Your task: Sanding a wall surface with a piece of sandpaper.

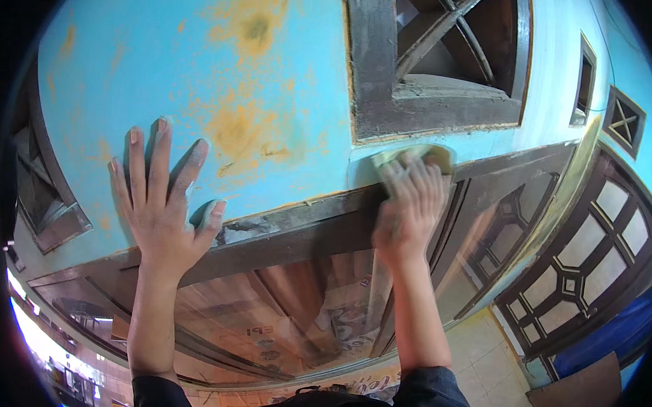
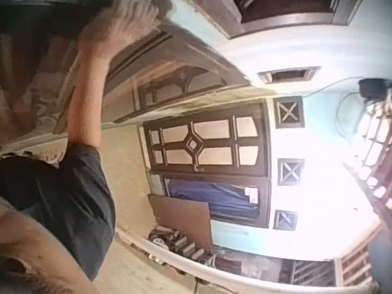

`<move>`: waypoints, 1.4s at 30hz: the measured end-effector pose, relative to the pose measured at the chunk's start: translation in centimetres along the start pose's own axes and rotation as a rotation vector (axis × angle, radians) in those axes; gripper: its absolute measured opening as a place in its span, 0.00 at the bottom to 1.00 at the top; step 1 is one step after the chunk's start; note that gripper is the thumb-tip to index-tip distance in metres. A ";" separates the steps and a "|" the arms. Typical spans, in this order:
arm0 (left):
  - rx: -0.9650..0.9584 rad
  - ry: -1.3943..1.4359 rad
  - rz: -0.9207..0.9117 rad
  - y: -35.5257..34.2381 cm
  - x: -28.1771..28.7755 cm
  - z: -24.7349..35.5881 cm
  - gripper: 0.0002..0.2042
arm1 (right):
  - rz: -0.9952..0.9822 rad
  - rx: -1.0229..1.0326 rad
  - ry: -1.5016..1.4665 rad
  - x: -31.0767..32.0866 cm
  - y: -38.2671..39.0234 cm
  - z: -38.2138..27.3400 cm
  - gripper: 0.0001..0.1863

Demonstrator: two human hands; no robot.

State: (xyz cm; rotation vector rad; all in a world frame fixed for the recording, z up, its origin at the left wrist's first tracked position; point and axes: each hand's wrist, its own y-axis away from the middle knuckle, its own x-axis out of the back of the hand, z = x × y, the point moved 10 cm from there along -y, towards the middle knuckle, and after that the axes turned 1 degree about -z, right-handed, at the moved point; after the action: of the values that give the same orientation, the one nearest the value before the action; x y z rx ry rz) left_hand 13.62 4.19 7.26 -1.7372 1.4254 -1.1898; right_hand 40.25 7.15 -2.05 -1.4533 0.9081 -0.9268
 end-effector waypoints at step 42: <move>-0.044 -0.071 0.013 0.1 0.7 0.0 0.27 | -0.087 0.060 -0.029 -0.9 -0.8 -4.0 0.26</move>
State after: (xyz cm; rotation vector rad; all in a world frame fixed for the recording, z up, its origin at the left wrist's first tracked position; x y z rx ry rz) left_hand 13.59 3.53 7.40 -1.7796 1.4289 -1.0863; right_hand 36.26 6.47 -1.11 -1.4610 0.7948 -0.9867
